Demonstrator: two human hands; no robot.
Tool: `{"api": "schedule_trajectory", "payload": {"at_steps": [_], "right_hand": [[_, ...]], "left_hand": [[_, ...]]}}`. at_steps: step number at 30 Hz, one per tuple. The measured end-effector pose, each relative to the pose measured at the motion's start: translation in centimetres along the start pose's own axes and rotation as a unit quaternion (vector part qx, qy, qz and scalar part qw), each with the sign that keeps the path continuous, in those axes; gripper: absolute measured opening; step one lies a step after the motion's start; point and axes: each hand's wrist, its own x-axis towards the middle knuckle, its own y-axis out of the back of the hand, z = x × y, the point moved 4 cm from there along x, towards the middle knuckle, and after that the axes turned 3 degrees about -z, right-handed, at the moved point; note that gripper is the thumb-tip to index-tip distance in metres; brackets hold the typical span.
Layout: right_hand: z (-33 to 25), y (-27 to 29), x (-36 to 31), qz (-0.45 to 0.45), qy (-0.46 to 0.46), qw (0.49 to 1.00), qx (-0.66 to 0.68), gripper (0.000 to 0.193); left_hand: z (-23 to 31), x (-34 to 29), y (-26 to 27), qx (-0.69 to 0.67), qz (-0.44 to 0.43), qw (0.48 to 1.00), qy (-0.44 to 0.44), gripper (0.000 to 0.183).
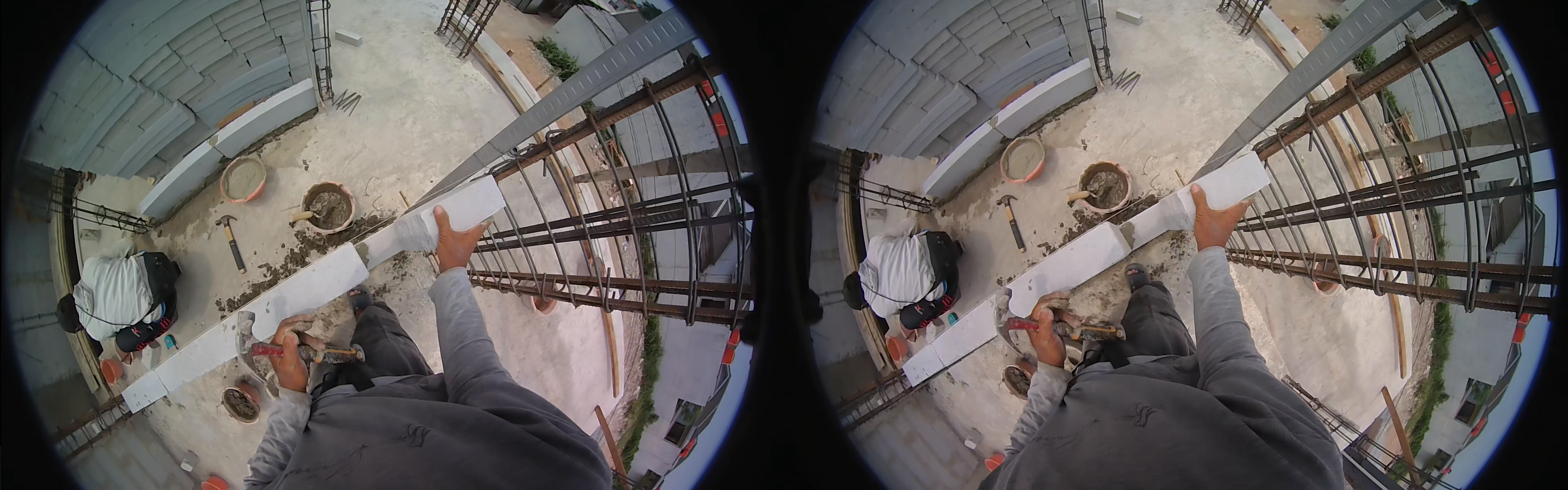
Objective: The person lifts and positions a long white concrete block, taps it with a hammer, measures it with a tape measure, and applies mortar with a trowel to the block's edge. The person also uses a wooden block to press the mortar into the joint.
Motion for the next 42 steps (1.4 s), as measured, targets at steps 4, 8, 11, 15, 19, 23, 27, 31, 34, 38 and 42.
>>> {"api": "schedule_trajectory", "payload": {"at_steps": [4,8,11,15,19,23,27,31,34,38,42], "right_hand": [[-1.6,2.5,-0.5,-0.009,-0.069,0.997,0.045,0.113],[-2.3,2.5,1.0,-0.006,-0.029,0.995,-0.093,0.110],[-2.0,1.0,2.0,-0.020,0.009,0.972,-0.234,0.108],[-1.9,-0.2,2.0,-0.009,-0.010,0.977,-0.214,0.099],[-2.8,0.4,1.0,-0.006,0.008,0.962,-0.272,0.102],[-2.6,3.1,-0.2,-0.011,-0.002,0.964,-0.266,0.103],[-1.2,5.5,-0.4,0.027,-0.055,0.997,-0.052,0.102],[-1.2,5.8,0.3,0.081,-0.096,0.990,-0.068,0.099],[-2.3,6.5,-1.2,0.075,-0.136,0.987,-0.030,0.096],[-4.3,10.9,-7.5,-0.019,-0.041,0.980,-0.196,0.091],[1.8,15.1,-14.7,-0.099,-0.104,0.948,-0.284,0.091]], "left_hand": [[-1.0,1.2,0.6,0.047,0.025,0.999,-0.009,0.043],[-1.6,1.9,1.5,0.088,0.042,0.995,-0.025,0.041],[-1.8,2.3,1.3,0.052,0.027,0.998,-0.004,0.041],[-1.2,2.3,1.1,0.047,0.026,0.998,-0.016,0.041],[-1.1,2.4,1.1,0.066,0.000,0.998,-0.015,0.042],[-1.5,2.6,1.6,0.053,0.013,0.998,-0.026,0.043],[-2.1,2.6,2.2,0.040,0.003,0.999,-0.021,0.042],[-2.6,2.6,2.3,0.045,-0.012,0.999,-0.010,0.041],[-2.6,2.6,2.6,0.046,-0.029,0.999,-0.008,0.041],[-2.2,2.4,2.9,0.055,-0.034,0.998,-0.011,0.045],[-2.0,1.4,2.4,0.069,-0.080,0.994,-0.022,0.048]]}}
